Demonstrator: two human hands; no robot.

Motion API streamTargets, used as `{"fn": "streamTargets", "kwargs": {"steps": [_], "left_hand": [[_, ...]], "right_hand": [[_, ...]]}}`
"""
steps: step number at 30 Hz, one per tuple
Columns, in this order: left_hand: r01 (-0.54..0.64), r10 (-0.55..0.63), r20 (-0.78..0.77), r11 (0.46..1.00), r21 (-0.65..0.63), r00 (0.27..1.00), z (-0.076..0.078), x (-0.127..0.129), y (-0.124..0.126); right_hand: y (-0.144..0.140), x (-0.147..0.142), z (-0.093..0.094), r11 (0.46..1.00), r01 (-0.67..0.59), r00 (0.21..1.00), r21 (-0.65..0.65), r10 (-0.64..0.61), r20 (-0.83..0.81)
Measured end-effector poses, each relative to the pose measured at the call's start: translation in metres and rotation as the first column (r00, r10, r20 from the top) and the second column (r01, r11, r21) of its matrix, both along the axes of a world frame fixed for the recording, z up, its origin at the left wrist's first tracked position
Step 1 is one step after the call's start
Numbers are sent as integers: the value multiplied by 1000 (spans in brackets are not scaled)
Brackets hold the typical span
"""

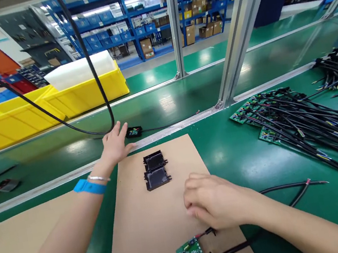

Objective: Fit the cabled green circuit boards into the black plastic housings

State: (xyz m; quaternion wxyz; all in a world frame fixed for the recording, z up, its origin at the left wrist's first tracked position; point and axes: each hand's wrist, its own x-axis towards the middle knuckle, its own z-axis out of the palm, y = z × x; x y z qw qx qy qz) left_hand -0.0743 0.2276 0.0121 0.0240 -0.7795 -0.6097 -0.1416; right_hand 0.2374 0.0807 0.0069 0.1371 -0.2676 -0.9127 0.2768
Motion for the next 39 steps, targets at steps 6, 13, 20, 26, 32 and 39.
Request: {"fn": "streamTargets", "kwargs": {"steps": [6,13,20,26,32,39], "left_hand": [[270,-263,129,962,-46,956,-38,38,-125],[342,-321,223,938,-61,920,-50,49,-209],[313,-4,588,849,-425,809,-8,74,-240],[147,98,463,874,-463,881,-5,92,-225],[227,340,653,748,-624,677,-9,78,-210],[81,142,431,885,-458,891,-11,54,-215]], "right_hand": [[-22,-11,-11,989,-90,969,-115,114,219],[-29,-11,-12,981,3,988,-194,27,151],[-30,-13,-2,977,120,983,-176,-142,-114],[-42,-40,0,973,142,984,179,-159,85],[-27,-67,15,923,-84,975,375,-2,222],[30,-60,14,956,-250,940,153,202,273]]}}
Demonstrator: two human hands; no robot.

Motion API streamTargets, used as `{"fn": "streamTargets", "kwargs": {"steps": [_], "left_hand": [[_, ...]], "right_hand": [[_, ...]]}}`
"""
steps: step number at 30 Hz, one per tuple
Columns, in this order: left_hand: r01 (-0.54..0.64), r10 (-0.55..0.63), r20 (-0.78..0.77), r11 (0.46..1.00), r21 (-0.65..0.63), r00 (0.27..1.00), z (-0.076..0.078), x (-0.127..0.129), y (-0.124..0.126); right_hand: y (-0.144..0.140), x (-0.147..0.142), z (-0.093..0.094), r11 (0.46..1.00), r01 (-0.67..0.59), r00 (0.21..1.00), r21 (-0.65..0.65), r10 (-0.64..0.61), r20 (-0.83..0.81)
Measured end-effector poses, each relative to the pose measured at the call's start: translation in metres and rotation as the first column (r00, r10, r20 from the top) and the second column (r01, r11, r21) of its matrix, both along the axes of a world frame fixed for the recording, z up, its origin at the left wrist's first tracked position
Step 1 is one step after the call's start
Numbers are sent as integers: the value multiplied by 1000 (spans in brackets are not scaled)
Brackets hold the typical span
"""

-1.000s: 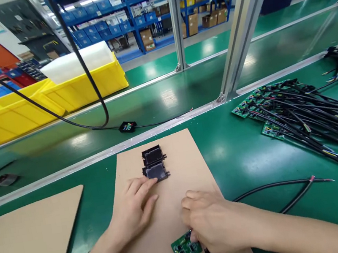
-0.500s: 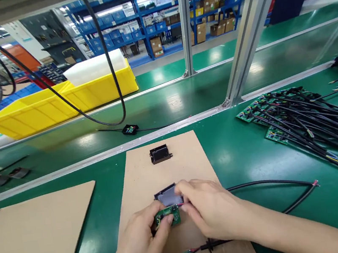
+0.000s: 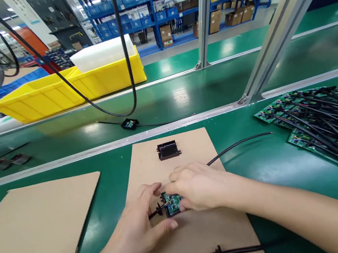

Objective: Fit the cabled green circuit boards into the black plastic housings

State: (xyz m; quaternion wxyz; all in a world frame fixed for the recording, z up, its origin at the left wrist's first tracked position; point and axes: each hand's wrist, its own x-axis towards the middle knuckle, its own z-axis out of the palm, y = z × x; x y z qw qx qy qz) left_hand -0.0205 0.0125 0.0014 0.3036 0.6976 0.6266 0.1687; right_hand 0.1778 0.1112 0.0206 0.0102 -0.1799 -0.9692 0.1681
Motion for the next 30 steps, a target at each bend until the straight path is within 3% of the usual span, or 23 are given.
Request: {"fn": "streamTargets", "kwargs": {"steps": [3,7,11,15,19,23,25,27,30], "left_hand": [[68,-68,-94,998,-12,993,-11,0,-1],[83,-84,-103,996,-9,991,-21,-1,1],[72,-74,-77,997,-22,994,-21,-1,2],[74,-74,-5,997,-37,997,-15,-7,1],[40,-22,94,980,-194,995,-10,-21,3],[78,-27,140,927,-368,990,-7,-25,11],[98,-83,61,943,-317,995,-3,-19,12],[112,-138,-133,976,-185,982,1,-9,11],[104,-130,-277,989,-107,952,4,2,9]], "right_hand": [[7,-5,-9,996,-37,999,-79,39,25],[3,-10,-22,1000,-3,999,-2,3,49],[-8,-9,-28,993,40,998,108,-45,39],[-13,-8,-28,993,44,998,113,-48,36],[-13,-7,-32,995,67,998,70,-67,0],[-12,-5,-36,996,83,997,25,-82,-6],[-12,-5,-37,996,84,996,7,-84,-15],[-13,-4,-37,996,85,996,1,-85,-29],[-14,-3,-39,995,102,993,5,-102,-58]]}}
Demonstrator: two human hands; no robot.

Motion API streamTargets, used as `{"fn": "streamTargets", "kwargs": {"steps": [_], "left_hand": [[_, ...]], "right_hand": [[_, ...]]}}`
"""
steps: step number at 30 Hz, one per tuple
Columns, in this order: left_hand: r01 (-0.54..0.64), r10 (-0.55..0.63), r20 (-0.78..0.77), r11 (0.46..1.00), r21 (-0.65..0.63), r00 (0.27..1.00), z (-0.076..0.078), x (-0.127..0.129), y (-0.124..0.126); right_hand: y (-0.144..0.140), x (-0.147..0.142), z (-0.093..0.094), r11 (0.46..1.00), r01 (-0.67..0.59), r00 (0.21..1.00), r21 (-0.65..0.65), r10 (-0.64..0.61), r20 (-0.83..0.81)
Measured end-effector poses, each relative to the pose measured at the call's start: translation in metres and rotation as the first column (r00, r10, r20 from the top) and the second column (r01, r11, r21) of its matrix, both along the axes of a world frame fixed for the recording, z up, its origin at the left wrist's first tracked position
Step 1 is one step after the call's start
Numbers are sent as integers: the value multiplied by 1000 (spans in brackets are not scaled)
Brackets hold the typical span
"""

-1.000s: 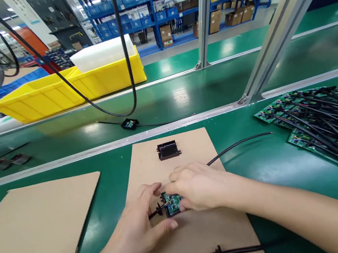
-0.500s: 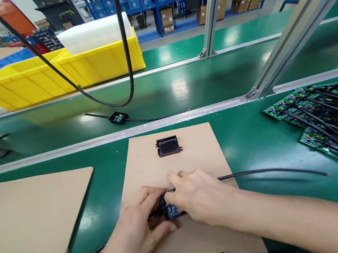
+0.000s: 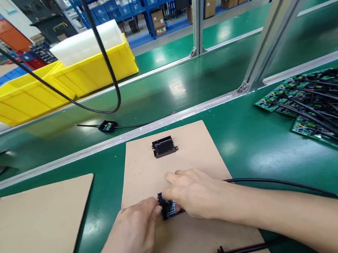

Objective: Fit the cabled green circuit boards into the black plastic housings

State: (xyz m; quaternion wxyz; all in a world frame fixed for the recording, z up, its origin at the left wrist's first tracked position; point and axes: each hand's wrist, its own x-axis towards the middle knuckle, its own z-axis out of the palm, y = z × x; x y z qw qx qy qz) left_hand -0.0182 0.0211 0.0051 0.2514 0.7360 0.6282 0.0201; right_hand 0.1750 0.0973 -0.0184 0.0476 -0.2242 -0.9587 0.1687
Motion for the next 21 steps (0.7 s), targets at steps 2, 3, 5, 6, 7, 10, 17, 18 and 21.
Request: {"fn": "streamTargets", "kwargs": {"steps": [2,3,5,6,7,10,17,18,21], "left_hand": [[-51,54,60,997,-63,997,-2,3,0],[-77,87,97,992,-102,991,-3,2,0],[-106,123,115,984,-141,986,-8,1,-1],[-98,108,75,987,-127,991,-11,1,-1],[-74,75,6,992,-97,997,-14,0,-2],[23,-24,-224,1000,-6,974,-23,1,-7],[145,-122,-353,989,38,928,-20,5,-6],[156,-130,-350,987,48,928,-17,5,-5],[122,-81,-344,987,100,935,-8,4,-5]], "right_hand": [[-1,1,-3,1000,12,1000,6,-12,-22],[-1,1,-4,1000,17,999,12,-17,-34],[-1,1,-6,999,23,998,29,-21,-54],[-1,1,-6,999,23,998,38,-20,-62],[-1,1,-6,999,21,997,45,-18,-70],[-2,1,-5,998,24,996,56,-19,-91],[-1,1,-3,996,10,996,94,-2,-89],[0,1,-1,995,-2,997,100,9,-75],[-2,0,8,992,-49,998,112,52,-29]]}}
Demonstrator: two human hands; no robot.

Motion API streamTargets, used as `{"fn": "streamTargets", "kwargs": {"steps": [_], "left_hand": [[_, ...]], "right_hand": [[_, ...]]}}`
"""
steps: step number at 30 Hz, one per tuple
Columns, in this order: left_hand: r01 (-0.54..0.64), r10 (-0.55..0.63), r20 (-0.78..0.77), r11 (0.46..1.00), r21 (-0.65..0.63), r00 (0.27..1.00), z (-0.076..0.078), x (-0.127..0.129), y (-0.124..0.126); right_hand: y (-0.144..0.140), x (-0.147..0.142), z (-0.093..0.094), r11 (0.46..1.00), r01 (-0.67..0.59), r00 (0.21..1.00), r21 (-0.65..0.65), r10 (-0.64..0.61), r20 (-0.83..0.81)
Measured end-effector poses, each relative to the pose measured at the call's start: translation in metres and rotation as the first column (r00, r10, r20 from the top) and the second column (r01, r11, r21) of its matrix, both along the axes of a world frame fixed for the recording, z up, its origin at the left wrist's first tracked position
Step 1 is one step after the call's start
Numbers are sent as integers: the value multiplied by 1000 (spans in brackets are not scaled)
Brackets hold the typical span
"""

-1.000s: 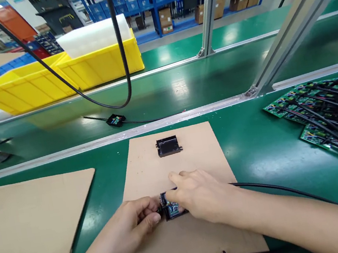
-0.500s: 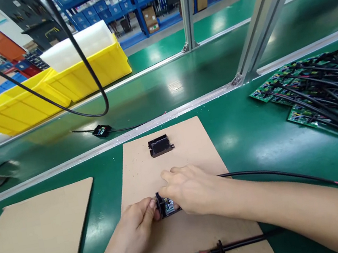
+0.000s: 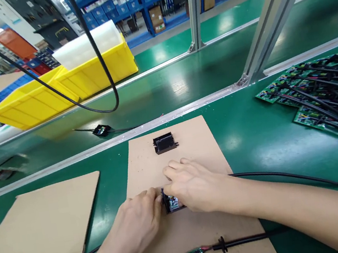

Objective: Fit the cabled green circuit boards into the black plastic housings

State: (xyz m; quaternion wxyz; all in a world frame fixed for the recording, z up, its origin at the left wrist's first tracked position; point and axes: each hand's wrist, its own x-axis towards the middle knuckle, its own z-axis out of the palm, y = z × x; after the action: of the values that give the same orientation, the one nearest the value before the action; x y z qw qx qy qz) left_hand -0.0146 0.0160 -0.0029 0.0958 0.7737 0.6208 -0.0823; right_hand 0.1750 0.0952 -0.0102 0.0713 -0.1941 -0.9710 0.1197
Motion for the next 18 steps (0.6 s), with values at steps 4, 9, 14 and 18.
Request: {"fn": "streamTargets", "kwargs": {"steps": [4,9,14,18], "left_hand": [[-76,65,147,995,69,987,0,-4,-8],[-14,-53,331,980,199,942,-23,-13,-14],[106,-219,381,949,297,898,-41,-25,-8],[142,-263,403,942,305,877,-35,-30,-5]], "right_hand": [[-22,-9,2,996,4,1000,85,-5,5],[-52,-21,-13,987,1,997,162,-15,82],[-41,-22,-8,993,61,995,100,-68,70],[-23,-6,10,996,69,997,-57,-67,38]]}}
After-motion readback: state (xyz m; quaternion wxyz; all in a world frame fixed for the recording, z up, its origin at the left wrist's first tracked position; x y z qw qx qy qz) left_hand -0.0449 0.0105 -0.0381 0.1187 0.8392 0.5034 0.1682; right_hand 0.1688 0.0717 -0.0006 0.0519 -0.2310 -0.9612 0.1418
